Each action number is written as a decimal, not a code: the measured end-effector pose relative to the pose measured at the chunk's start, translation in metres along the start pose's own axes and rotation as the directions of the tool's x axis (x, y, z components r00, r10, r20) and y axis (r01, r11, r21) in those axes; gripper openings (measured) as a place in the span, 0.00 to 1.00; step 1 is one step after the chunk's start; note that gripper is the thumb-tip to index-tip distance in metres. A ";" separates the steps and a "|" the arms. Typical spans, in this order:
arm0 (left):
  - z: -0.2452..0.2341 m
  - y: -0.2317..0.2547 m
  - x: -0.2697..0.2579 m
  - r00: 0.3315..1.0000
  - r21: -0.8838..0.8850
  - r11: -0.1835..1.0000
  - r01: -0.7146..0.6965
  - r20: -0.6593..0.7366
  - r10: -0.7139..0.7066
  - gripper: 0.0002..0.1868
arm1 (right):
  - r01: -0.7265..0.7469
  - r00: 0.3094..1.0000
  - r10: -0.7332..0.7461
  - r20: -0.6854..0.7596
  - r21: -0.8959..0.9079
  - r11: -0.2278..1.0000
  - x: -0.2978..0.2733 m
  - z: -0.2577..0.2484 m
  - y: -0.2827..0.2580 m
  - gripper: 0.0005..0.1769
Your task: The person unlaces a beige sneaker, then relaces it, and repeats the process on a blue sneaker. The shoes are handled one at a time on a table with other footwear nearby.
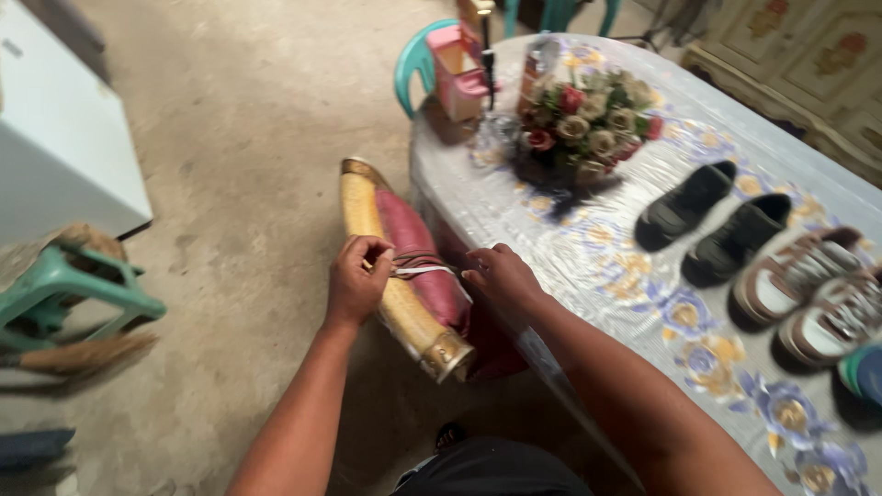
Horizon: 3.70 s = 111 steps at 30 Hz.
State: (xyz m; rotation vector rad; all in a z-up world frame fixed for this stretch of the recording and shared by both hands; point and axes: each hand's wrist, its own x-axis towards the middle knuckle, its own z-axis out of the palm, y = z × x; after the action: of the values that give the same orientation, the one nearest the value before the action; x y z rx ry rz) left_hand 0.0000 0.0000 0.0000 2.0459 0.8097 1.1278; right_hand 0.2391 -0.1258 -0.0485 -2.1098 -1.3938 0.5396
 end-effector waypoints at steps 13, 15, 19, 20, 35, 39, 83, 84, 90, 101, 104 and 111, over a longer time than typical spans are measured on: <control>0.171 0.110 -0.014 0.898 -0.127 0.991 -0.029 0.432 0.082 0.07 | -0.105 0.983 0.125 -0.133 0.147 0.984 -0.102 -0.115 0.090 0.24; 0.199 0.126 -0.023 0.875 -0.106 0.994 -0.022 0.479 0.070 0.07 | -0.112 0.981 0.136 -0.135 0.177 0.978 -0.120 -0.134 0.112 0.24; 0.259 0.159 -0.043 0.836 -0.097 0.994 -0.054 0.540 0.098 0.07 | -0.087 0.976 0.134 -0.173 0.253 0.963 -0.155 -0.166 0.164 0.23; 0.274 0.167 -0.048 0.821 -0.096 0.994 -0.061 0.562 0.104 0.06 | -0.071 0.972 0.128 -0.199 0.271 0.960 -0.163 -0.173 0.179 0.22; 0.473 0.232 -0.104 0.529 -0.077 0.995 -0.062 0.843 0.098 0.09 | -0.286 0.808 0.403 -0.430 0.312 0.906 -0.273 -0.246 0.386 0.20; 0.515 0.242 -0.110 0.461 -0.065 0.997 -0.039 0.884 0.076 0.10 | -0.278 0.746 0.343 -0.571 0.201 0.939 -0.286 -0.264 0.438 0.19; 0.543 0.238 -0.139 0.514 -0.108 0.987 0.123 0.858 0.030 0.14 | -0.526 0.782 0.460 -0.419 -0.050 0.849 -0.247 -0.321 0.504 0.25; 0.540 0.238 -0.138 0.505 -0.107 0.984 0.142 0.863 0.020 0.14 | -0.526 0.777 0.473 -0.415 -0.014 0.851 -0.250 -0.322 0.494 0.25; 0.522 0.242 -0.132 0.472 -0.112 0.984 0.136 0.881 0.035 0.22 | -0.548 0.782 0.523 -0.340 0.027 0.836 -0.265 -0.326 0.425 0.24; 0.512 0.201 -0.140 0.431 -0.116 0.932 0.343 0.901 -0.046 0.75 | -0.427 0.849 0.432 -0.304 0.086 0.900 -0.248 -0.301 0.263 0.20; 0.483 0.185 -0.135 0.313 -0.217 0.692 0.689 0.950 -0.013 0.67 | -0.446 0.840 0.447 -0.307 0.078 0.892 -0.233 -0.291 0.215 0.20; 0.407 0.161 -0.107 0.408 -0.416 0.328 0.848 0.908 0.098 0.33 | -0.204 0.889 0.200 -0.413 0.034 0.978 -0.189 -0.252 0.127 0.22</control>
State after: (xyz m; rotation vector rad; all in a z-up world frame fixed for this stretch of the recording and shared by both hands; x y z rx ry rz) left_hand 0.3422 -0.2775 -0.0932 0.9788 0.1139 -0.0246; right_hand 0.4075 -0.3959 0.0695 -2.2269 -0.9448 0.1418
